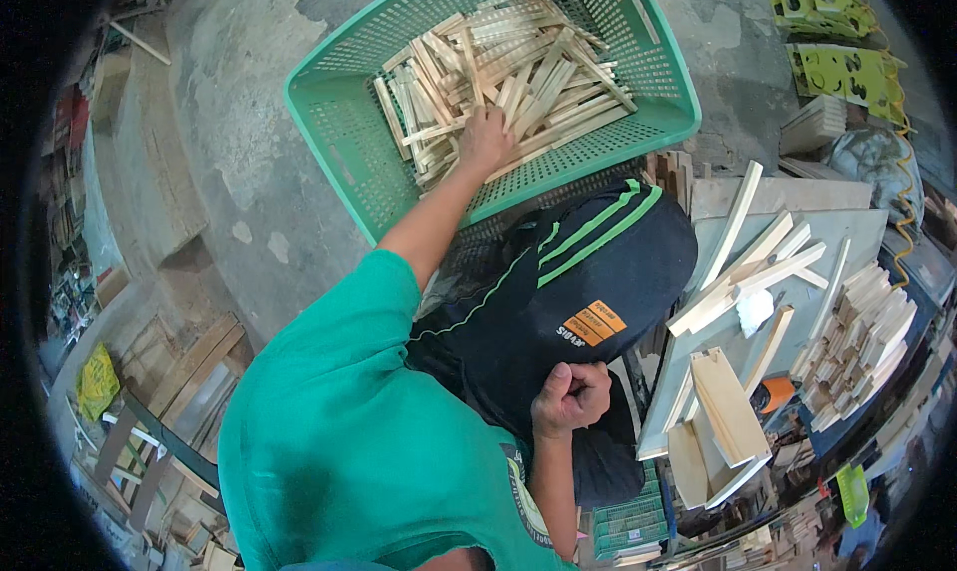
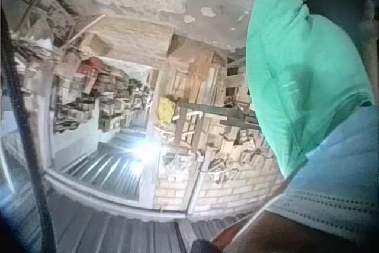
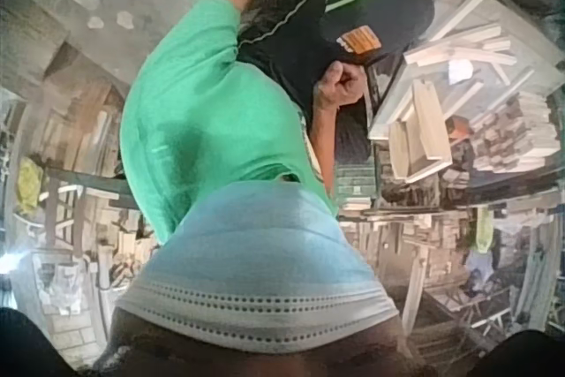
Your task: Assembling small wooden boxes using a pneumatic nail gun in a workshop environment.
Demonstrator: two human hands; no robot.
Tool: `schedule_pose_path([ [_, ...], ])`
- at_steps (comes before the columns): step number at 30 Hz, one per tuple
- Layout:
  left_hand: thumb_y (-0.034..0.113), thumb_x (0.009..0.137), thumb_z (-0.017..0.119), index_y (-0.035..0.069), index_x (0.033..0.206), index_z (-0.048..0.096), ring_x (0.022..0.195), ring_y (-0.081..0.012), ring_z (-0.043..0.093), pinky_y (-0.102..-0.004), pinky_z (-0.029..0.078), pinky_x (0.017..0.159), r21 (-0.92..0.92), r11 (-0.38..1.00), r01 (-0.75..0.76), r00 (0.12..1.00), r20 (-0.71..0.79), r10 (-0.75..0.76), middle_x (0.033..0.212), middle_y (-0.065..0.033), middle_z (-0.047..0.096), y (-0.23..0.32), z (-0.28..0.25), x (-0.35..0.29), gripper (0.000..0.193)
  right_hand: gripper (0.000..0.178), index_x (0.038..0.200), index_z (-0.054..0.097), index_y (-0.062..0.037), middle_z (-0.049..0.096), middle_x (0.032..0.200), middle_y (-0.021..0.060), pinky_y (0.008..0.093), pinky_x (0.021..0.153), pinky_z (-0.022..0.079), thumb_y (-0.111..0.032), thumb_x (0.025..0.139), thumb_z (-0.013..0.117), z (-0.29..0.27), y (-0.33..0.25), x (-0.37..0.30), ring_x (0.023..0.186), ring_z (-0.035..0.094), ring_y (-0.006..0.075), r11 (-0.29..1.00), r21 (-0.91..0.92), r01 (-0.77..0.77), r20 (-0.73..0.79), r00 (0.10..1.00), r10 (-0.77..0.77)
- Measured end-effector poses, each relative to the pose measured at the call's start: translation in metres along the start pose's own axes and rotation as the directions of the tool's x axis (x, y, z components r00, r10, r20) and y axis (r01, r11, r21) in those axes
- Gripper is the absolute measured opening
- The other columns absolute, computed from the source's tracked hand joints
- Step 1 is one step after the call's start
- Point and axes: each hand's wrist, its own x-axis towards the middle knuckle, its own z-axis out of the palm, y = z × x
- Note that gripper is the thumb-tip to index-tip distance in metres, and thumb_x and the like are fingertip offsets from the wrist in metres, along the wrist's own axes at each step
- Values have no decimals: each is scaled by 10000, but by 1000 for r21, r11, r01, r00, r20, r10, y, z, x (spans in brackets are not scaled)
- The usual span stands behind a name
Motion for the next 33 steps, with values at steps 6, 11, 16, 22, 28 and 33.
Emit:
schedule_pose_path([
  [6, 269, 764, 808, 55, 1289, 472, 1093, -440, 594, -559, 537, 867, 106, 993, 61, 997, 36, -65, 1200, -225, 515, 14, -6, -11, 658, 291, 823, 528, -55, 425, 698, -24, 254, 571, 278, -243, 944, 714, 1, 1, -1, 610, 361, 86, 999, 31, -23, 6, 1000, 23],
  [11, 375, 843, 714, 31, 1296, 479, 1120, -442, 590, -589, 496, 912, 60, 993, 98, 994, 34, -100, 1255, -251, 514, 19, -24, -3, 616, 274, 829, 550, -44, 441, 603, -10, 259, 488, 257, -224, 933, 729, 4, 1, 5, 519, 351, 91, 998, 22, 51, -43, 998, -50],
  [16, 352, 859, 671, 7, 1271, 510, 1172, -380, 546, -504, 446, 983, -174, 774, 609, 718, -293, -631, 1214, -200, 540, -36, -35, 40, 561, 255, 824, 553, -43, 453, 618, -3, 255, 484, 256, -198, 924, 729, 1, 3, 1, 519, 356, 90, 999, 30, 20, -50, 999, -18],
  [22, 344, 826, 745, 8, 1131, 668, 860, -337, 715, -456, 561, 821, -206, 751, 627, 770, 17, -638, 953, -200, 735, -129, -10, 73, 460, 248, 811, 551, -49, 455, 617, -3, 260, 481, 257, -184, 914, 731, 4, 4, 1, 516, 357, 92, 999, 41, 12, -41, 999, -11],
  [28, 168, 906, 651, 20, 1038, 655, 663, -207, 637, -365, 544, 613, -677, 565, 472, 871, 260, -417, 836, -106, 675, -160, -30, 70, 198, 257, 805, 548, -52, 455, 607, -8, 255, 482, 263, -192, 914, 733, 5, 3, 2, 515, 366, 91, 999, 47, -17, -33, 999, 19],
  [33, 99, 942, 596, 28, 1102, 603, 731, -169, 637, -339, 532, 656, -851, 370, 373, 912, 265, -312, 910, -67, 674, -149, -71, 73, 175, 264, 801, 549, -53, 451, 605, -9, 252, 479, 265, -203, 915, 735, 4, 4, 2, 514, 366, 87, 998, 51, -34, -43, 998, 36],
])
